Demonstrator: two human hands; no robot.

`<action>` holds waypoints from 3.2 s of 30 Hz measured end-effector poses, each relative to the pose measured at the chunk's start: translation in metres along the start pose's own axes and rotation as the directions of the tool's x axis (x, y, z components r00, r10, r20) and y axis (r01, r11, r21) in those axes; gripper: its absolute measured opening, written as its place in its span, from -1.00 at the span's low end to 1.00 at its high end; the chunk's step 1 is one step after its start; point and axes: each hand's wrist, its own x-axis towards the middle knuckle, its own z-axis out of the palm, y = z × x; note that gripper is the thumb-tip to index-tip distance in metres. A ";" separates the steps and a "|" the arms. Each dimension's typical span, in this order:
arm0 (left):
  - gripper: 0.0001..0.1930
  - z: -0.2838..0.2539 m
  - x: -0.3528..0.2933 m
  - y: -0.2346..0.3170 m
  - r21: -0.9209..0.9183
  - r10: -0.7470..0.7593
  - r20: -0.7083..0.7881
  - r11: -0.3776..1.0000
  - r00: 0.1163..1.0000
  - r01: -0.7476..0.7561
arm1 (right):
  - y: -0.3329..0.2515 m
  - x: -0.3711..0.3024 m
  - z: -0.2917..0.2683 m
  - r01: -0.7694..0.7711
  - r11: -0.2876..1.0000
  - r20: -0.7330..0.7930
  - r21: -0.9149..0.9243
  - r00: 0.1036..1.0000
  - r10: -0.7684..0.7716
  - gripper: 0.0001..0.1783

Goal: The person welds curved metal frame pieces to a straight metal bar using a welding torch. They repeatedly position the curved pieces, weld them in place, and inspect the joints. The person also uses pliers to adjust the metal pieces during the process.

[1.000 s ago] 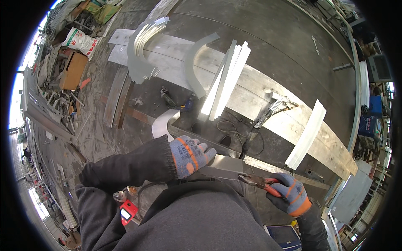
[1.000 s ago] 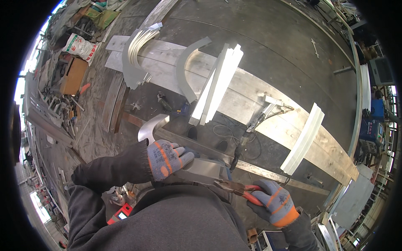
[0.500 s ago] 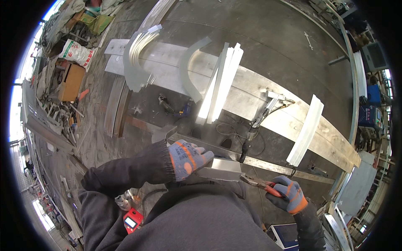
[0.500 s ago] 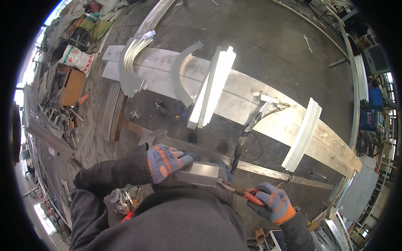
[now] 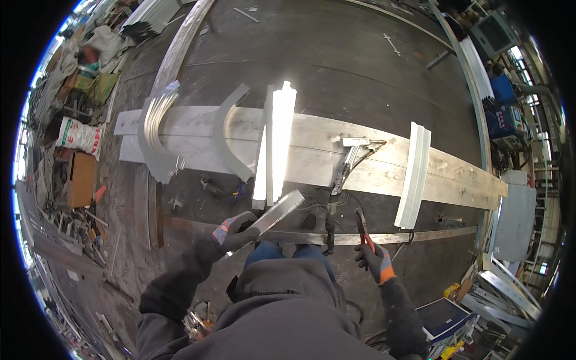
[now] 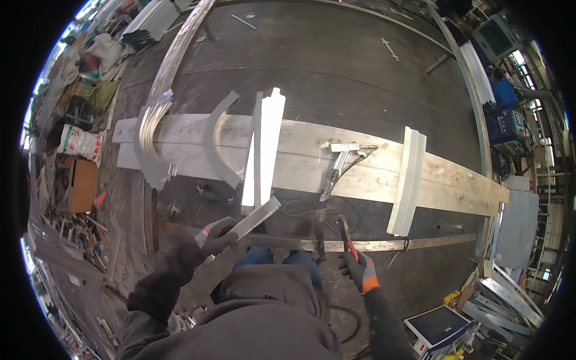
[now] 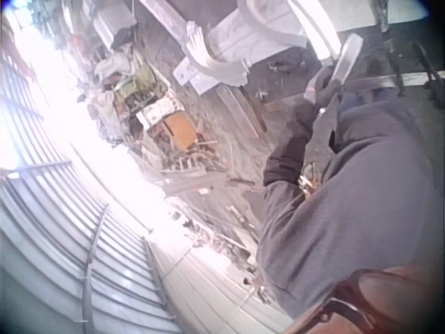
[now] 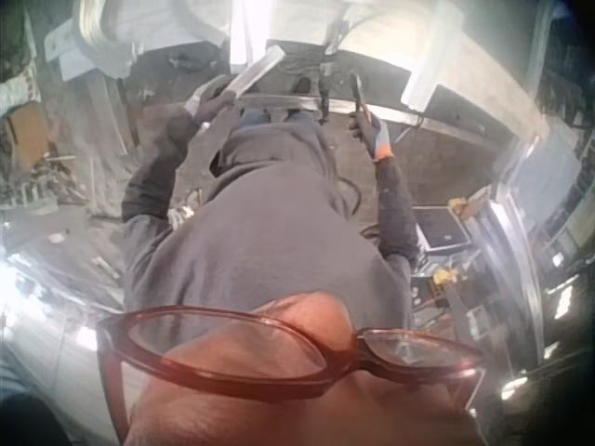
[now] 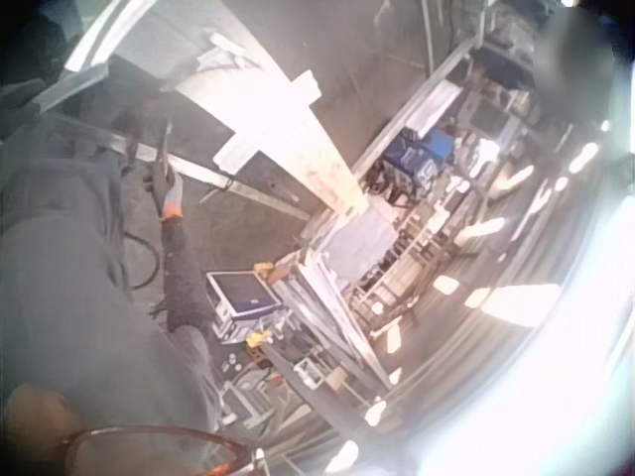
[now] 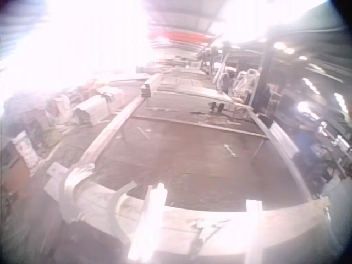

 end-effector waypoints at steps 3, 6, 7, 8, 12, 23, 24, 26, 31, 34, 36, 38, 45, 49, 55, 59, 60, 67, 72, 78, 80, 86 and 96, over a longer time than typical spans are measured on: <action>-0.74 0.018 0.033 -0.004 -0.209 0.028 -0.053 0.977 0.998 -0.038 | 0.055 0.063 -0.012 -0.079 0.986 -0.168 0.150 0.980 0.104 -0.64; -0.77 0.051 0.074 -0.008 -0.261 -0.005 -0.160 0.965 0.987 -0.037 | 0.108 0.160 -0.052 -0.007 1.000 -0.360 0.008 0.933 0.010 -0.63; -0.77 0.064 0.087 -0.012 -0.284 -0.037 -0.204 0.959 0.978 -0.023 | 0.125 0.194 -0.064 0.044 0.998 -0.394 -0.051 0.917 -0.061 -0.63; -0.79 0.078 0.101 -0.017 -0.293 -0.034 -0.258 0.955 0.965 -0.044 | 0.133 0.238 -0.078 0.109 0.994 -0.486 -0.023 0.867 -0.107 -0.63; -0.83 0.124 0.161 -0.042 -0.575 -0.234 -0.329 0.818 0.915 0.002 | 0.131 0.351 -0.126 -0.038 0.851 -0.653 -0.523 0.660 -0.372 -0.61; -0.68 0.145 0.247 -0.058 -0.293 -0.128 -0.399 0.956 0.908 0.005 | 0.035 0.357 -0.060 0.162 0.739 -0.527 -0.654 0.603 -0.599 -0.29; -0.67 0.145 0.254 -0.060 -0.320 -0.169 -0.404 0.947 0.899 0.035 | 0.027 0.355 -0.040 0.251 0.819 -0.500 -0.516 0.688 -0.526 -0.25; -0.63 0.145 0.266 -0.066 -0.308 -0.253 -0.415 0.943 0.874 0.127 | 0.006 0.356 0.000 0.254 0.931 -0.445 -0.263 0.824 -0.351 -0.17; -0.69 0.142 0.286 -0.088 -0.445 -0.317 -0.348 0.884 0.882 0.143 | -0.043 0.378 0.060 -0.025 0.902 -0.558 -0.431 0.793 -0.245 0.10; -0.64 0.140 0.288 -0.096 -0.306 -0.186 -0.368 0.949 0.911 0.071 | -0.046 0.395 0.067 -0.154 0.915 -0.643 -0.373 0.753 -0.136 0.07; -0.60 0.140 0.289 -0.099 -0.168 -0.150 -0.360 0.981 0.921 0.094 | -0.044 0.401 0.064 -0.180 0.864 -0.657 -0.470 0.725 -0.206 0.00; -0.58 0.141 0.290 -0.101 -0.321 -0.229 -0.346 0.940 0.910 0.115 | -0.043 0.398 0.059 -0.225 0.747 -0.640 -0.626 0.695 -0.328 -0.15; -0.63 0.155 0.297 -0.104 -0.539 -0.346 -0.306 0.831 0.887 0.138 | -0.045 0.276 0.035 0.143 0.966 -0.329 0.217 0.942 -0.065 -0.83; -0.66 0.165 0.296 -0.109 -0.258 -0.019 -0.424 0.961 0.905 -0.101 | -0.046 0.181 0.037 0.099 0.942 -0.262 0.321 0.965 -0.013 -0.58; -0.70 0.178 0.305 -0.118 -0.531 -0.248 -0.320 0.846 0.914 0.044 | -0.101 0.109 0.037 -0.060 0.770 -0.255 0.636 0.925 0.282 -0.16; -0.72 0.183 0.307 -0.116 -0.448 -0.224 -0.356 0.893 0.907 0.045 | -0.113 0.110 0.039 -0.265 0.753 0.069 0.602 0.957 0.282 -0.02; -0.72 0.184 0.308 -0.115 -0.487 -0.263 -0.329 0.870 0.907 0.075 | -0.110 0.113 0.042 -0.286 0.774 0.071 0.565 0.951 0.300 -0.01; -0.70 0.184 0.304 -0.111 -0.435 -0.224 -0.402 0.900 0.888 0.031 | -0.107 0.137 0.057 -0.290 0.772 0.165 0.566 0.957 0.239 -0.02; -0.70 0.188 0.306 -0.116 -0.451 -0.206 -0.407 0.892 0.890 0.000 | -0.122 0.144 0.071 -0.240 0.773 0.020 0.588 0.959 0.282 -0.09; -0.69 0.187 0.304 -0.113 -0.540 -0.242 -0.383 0.842 0.891 -0.004 | -0.125 0.149 0.078 -0.225 0.759 0.012 0.611 0.961 0.276 -0.13; -0.68 0.184 0.303 -0.109 -0.506 -0.247 -0.379 0.862 0.892 0.024 | -0.124 0.149 0.076 -0.241 0.765 0.030 0.598 0.960 0.279 -0.14; -0.69 0.178 0.304 -0.104 -0.509 -0.261 -0.360 0.860 0.896 0.047 | -0.118 0.149 0.074 -0.234 0.757 0.023 0.610 0.960 0.278 -0.15; -0.68 0.182 0.304 -0.107 -0.483 -0.256 -0.387 0.875 0.886 0.041 | -0.129 0.150 0.083 -0.188 0.839 0.002 0.510 0.976 0.217 -0.08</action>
